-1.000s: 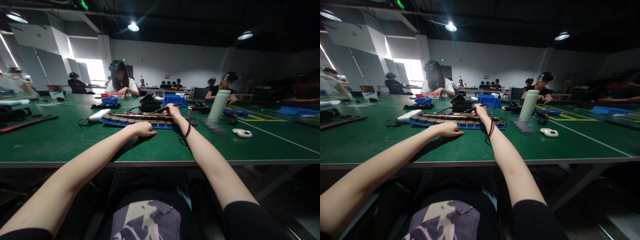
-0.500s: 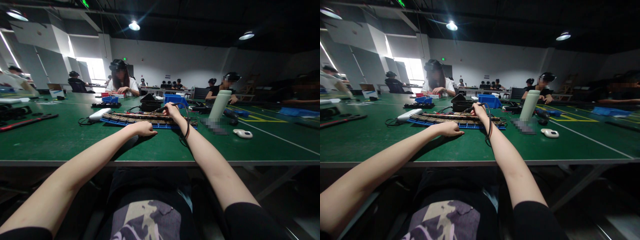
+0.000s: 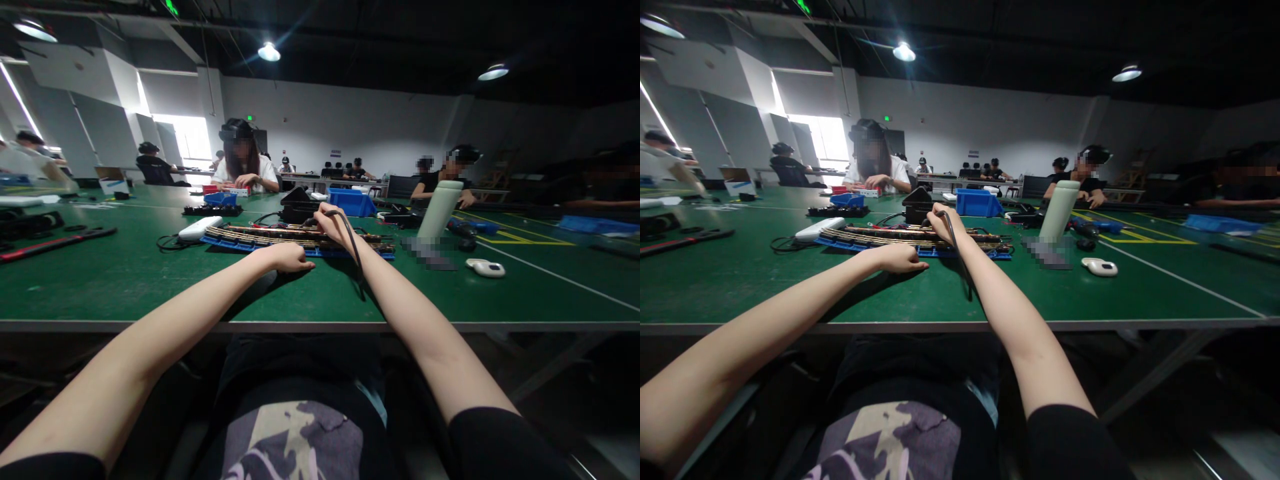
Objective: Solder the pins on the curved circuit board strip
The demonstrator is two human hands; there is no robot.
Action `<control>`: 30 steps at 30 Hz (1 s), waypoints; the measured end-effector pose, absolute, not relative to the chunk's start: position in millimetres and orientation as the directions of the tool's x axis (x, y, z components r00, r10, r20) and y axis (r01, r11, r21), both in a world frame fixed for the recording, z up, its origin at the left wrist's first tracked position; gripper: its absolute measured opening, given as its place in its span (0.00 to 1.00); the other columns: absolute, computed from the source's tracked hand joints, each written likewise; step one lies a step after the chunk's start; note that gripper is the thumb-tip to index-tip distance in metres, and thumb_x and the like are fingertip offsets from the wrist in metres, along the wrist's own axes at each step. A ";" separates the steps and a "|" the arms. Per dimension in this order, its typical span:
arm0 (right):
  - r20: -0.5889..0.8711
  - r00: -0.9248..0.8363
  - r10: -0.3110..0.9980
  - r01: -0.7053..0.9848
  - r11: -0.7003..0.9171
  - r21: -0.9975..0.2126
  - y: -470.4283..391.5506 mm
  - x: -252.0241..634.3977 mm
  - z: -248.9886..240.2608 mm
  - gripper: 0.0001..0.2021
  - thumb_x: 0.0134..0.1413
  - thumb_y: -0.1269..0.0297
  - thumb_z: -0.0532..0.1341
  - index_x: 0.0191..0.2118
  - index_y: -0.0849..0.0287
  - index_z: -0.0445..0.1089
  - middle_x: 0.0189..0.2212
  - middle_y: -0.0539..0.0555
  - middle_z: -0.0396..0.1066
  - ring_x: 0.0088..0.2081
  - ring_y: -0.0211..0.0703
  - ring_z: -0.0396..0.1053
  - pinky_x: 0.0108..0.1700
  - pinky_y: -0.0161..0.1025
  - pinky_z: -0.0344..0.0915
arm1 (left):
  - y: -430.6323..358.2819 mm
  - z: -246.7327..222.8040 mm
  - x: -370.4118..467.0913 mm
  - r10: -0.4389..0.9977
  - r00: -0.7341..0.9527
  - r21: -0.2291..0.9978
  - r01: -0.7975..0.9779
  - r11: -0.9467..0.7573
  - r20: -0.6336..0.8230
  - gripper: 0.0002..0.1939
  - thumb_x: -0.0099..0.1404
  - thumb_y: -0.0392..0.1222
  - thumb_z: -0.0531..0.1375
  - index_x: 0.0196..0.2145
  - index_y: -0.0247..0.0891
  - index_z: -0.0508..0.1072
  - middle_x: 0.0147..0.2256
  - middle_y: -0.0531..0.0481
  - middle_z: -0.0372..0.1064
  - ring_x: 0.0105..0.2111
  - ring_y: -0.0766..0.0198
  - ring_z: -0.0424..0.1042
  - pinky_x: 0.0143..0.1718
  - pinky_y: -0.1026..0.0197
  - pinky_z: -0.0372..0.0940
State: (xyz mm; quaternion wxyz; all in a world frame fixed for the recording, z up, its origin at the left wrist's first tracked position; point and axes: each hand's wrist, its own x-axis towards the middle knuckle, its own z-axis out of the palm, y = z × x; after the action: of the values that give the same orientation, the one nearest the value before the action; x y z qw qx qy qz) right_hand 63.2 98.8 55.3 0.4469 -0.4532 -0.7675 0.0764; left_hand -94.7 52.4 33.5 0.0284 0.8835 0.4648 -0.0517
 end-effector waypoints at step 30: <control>0.620 -0.206 0.757 0.640 0.584 -0.500 97.3 62.8 54.6 0.08 0.54 0.66 0.55 0.25 0.56 0.63 0.18 0.47 0.65 0.26 0.40 0.66 0.35 0.34 0.63 | 56.6 30.1 -96.3 0.814 0.571 -0.003 0.819 -0.574 -0.104 0.30 0.67 0.61 0.48 0.23 0.35 0.73 0.21 0.46 0.70 0.20 0.64 0.67 0.26 0.63 0.59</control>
State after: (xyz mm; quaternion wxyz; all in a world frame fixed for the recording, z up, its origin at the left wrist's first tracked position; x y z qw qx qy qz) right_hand 62.8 97.3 54.6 0.4394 -0.4513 -0.7738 0.0667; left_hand -96.3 56.6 30.1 0.0228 0.8860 0.4607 -0.0468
